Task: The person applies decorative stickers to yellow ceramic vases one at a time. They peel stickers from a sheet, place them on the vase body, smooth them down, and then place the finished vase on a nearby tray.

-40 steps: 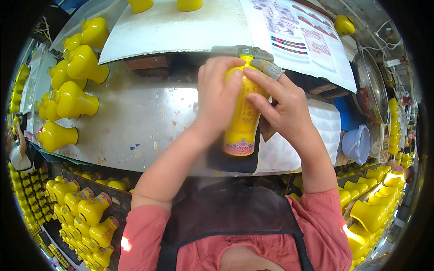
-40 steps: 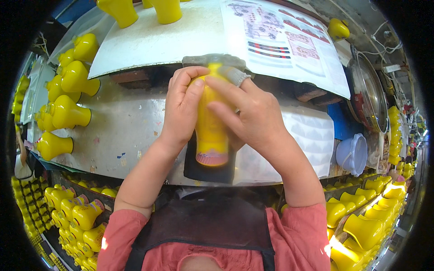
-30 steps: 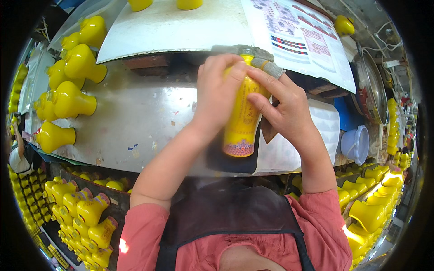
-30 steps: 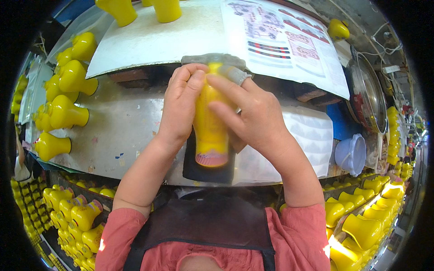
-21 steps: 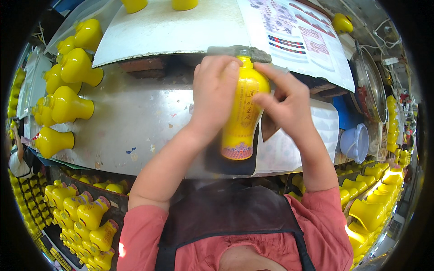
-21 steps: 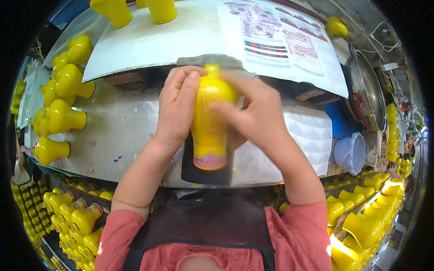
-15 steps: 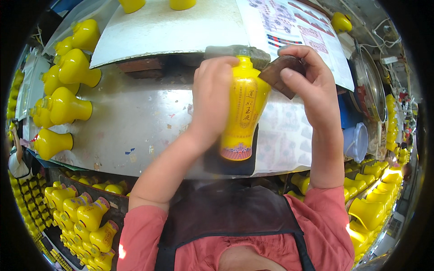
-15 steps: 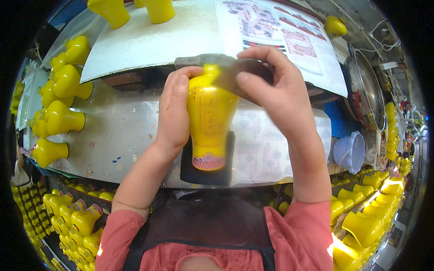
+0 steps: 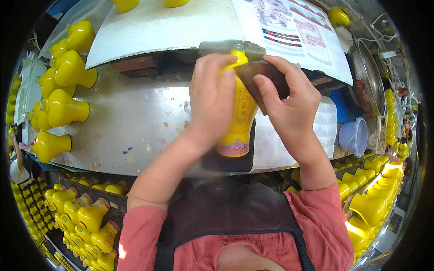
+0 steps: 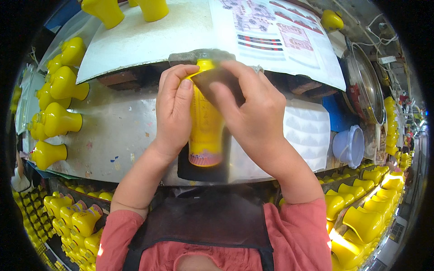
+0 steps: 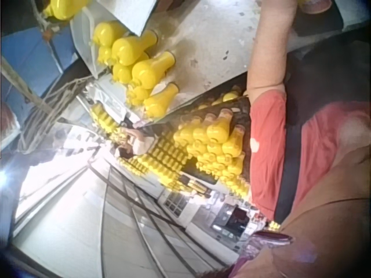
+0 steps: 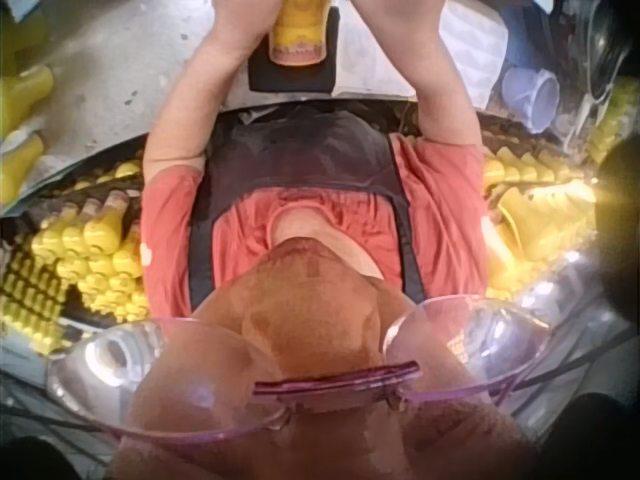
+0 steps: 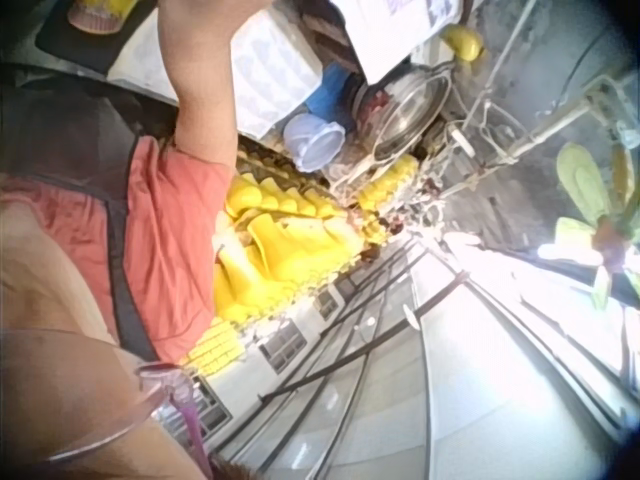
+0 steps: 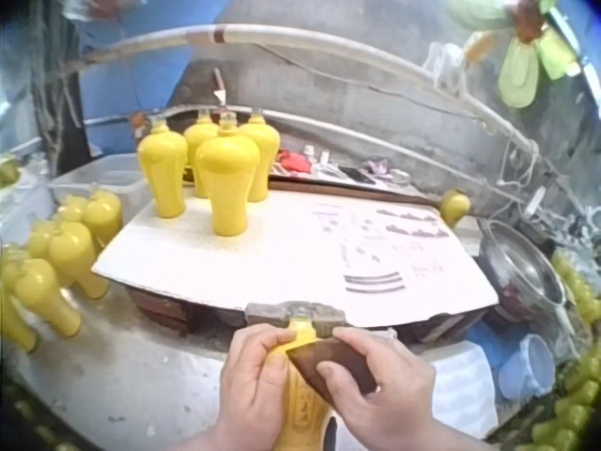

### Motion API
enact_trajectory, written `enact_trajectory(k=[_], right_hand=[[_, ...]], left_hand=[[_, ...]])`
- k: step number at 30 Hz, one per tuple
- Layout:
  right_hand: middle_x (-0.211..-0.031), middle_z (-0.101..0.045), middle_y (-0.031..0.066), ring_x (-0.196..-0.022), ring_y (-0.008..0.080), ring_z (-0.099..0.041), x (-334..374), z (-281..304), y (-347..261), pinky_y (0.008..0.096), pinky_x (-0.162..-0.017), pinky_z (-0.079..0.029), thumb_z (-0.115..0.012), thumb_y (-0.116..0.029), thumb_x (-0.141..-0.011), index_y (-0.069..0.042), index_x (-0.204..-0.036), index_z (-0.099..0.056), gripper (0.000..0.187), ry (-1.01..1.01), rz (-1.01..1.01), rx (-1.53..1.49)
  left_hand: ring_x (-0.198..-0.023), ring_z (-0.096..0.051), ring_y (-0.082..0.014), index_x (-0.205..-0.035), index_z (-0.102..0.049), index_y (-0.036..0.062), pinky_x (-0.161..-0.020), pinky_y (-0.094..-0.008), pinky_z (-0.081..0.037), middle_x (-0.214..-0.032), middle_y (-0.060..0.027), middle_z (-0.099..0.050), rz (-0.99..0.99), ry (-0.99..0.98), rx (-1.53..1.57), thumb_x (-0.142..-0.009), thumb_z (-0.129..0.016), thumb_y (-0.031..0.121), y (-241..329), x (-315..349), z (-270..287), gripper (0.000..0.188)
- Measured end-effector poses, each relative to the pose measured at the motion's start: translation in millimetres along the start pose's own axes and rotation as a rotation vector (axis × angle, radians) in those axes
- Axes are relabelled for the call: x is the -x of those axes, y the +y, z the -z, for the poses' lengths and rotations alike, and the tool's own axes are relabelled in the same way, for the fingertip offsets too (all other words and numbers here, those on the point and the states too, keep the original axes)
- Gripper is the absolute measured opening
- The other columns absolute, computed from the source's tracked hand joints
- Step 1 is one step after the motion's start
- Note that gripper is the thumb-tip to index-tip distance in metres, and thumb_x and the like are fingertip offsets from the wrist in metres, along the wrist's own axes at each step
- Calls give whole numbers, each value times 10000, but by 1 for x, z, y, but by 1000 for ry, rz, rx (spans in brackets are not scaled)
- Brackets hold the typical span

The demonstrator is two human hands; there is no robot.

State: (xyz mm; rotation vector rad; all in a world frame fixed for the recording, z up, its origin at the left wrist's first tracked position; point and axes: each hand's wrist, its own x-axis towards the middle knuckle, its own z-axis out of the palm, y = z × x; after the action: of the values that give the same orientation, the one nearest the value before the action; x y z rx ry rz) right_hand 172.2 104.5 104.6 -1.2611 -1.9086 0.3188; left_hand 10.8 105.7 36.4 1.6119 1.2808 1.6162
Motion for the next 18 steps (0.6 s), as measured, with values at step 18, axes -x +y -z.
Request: enact_trajectory(k=[18], right_hand=[[-819,-610,17,-899,236,-737,52,1,-6,340,-709,-613,-778,-92,-740,-146,-1014,-769,279,-208,899,119]], left_hand=[[-931,-667,-107,-1160,-725,-7,-853,-255,-543,-1066,-64,-731,426,-19,368,-985,-695,144,0,-14,6,234]])
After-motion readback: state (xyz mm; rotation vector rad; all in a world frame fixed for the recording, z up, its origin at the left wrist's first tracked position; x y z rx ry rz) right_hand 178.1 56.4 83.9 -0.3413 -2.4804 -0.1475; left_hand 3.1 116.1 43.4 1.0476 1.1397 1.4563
